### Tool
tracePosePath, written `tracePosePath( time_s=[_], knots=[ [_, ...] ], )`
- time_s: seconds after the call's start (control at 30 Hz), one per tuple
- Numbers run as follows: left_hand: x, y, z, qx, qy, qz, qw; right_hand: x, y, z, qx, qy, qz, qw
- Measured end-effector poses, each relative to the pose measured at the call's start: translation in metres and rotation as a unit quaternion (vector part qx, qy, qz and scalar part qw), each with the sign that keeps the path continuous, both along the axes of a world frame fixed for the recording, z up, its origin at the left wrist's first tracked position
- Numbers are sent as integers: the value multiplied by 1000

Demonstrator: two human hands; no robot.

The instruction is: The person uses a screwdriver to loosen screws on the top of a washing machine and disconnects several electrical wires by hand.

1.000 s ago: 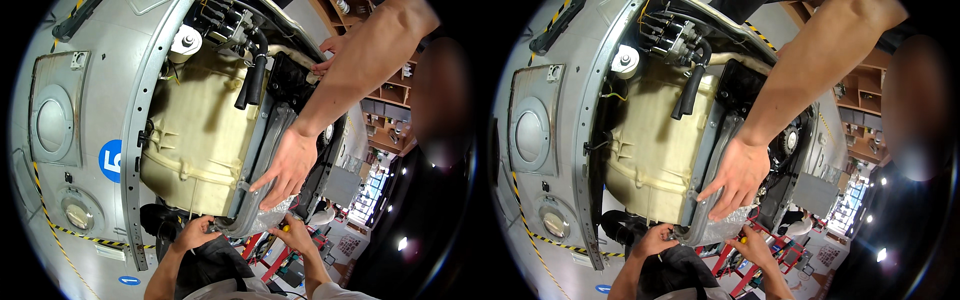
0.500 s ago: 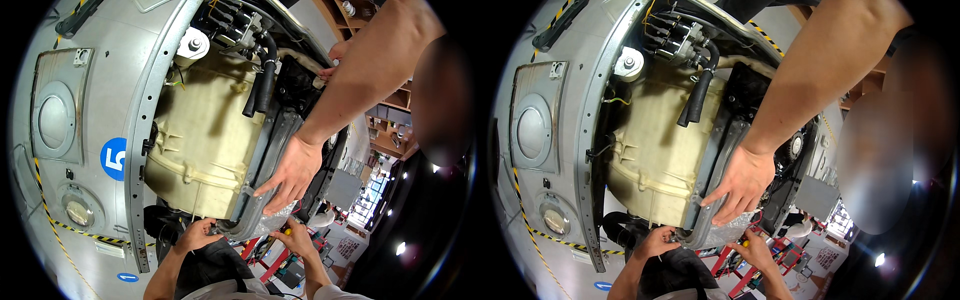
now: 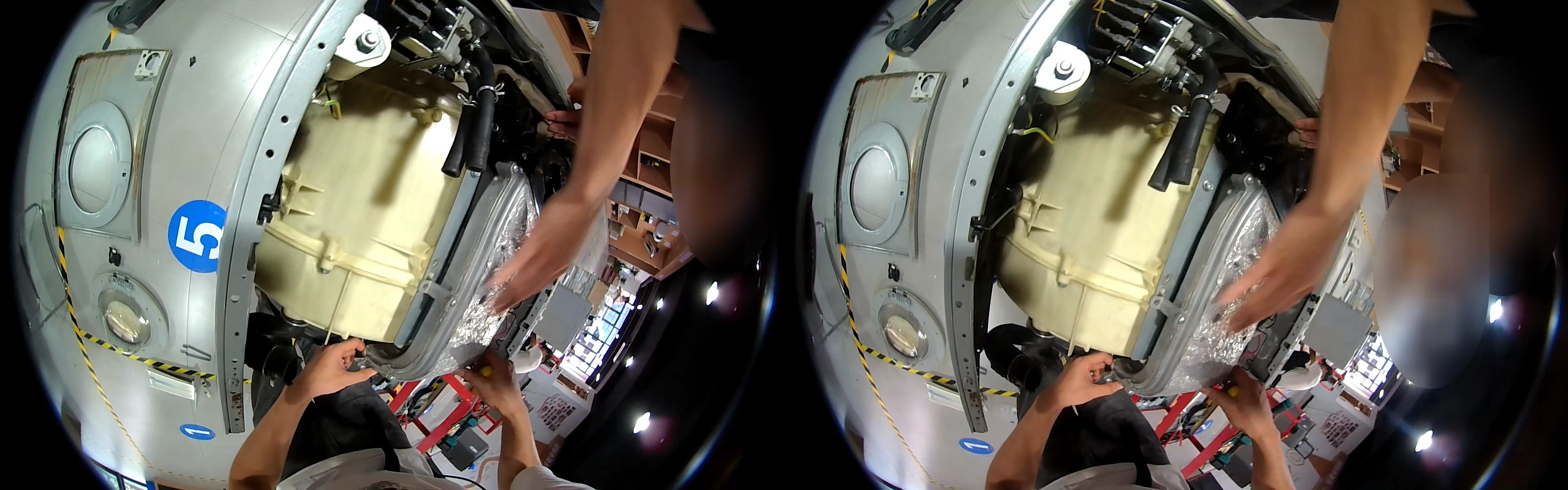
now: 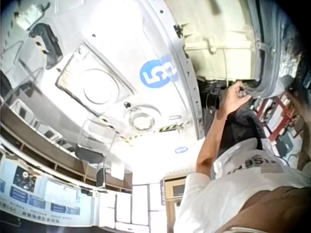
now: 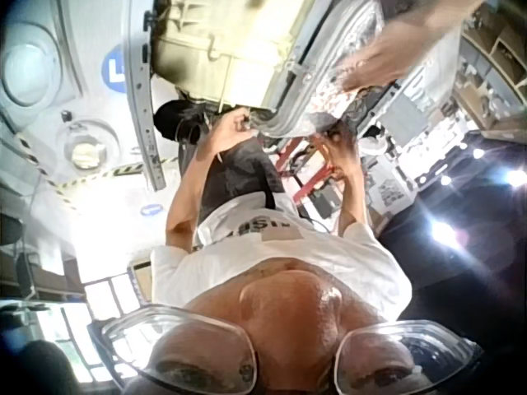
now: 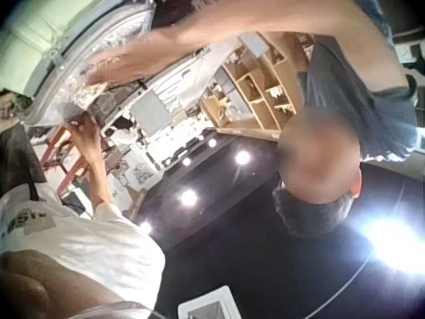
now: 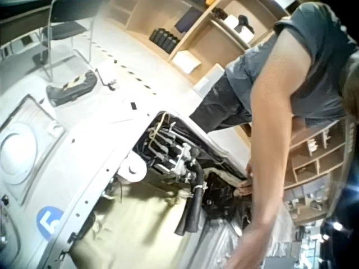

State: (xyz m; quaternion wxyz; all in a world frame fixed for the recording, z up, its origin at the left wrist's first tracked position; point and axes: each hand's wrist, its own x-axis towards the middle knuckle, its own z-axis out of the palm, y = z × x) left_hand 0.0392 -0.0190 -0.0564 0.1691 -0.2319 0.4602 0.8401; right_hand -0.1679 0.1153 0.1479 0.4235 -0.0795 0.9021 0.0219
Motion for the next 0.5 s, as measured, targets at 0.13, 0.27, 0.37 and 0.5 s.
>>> tracePosePath(
  time_s=[0.13, 0.27, 0.37, 0.5],
  knots=[
    [0, -4, 4, -6, -8, -2, 1000, 0, 3, -2, 2, 4, -5, 1000],
    [3, 3, 0, -31, 8, 21, 999, 1, -6, 1, -3, 10, 9, 1000],
    [5, 5, -2, -47, 21, 25, 998, 0, -3, 0, -16, -2, -2, 1000],
    [5, 5, 0, -56, 38, 46, 997, 2, 0, 0, -15, -7, -13, 1000]
  ],
)
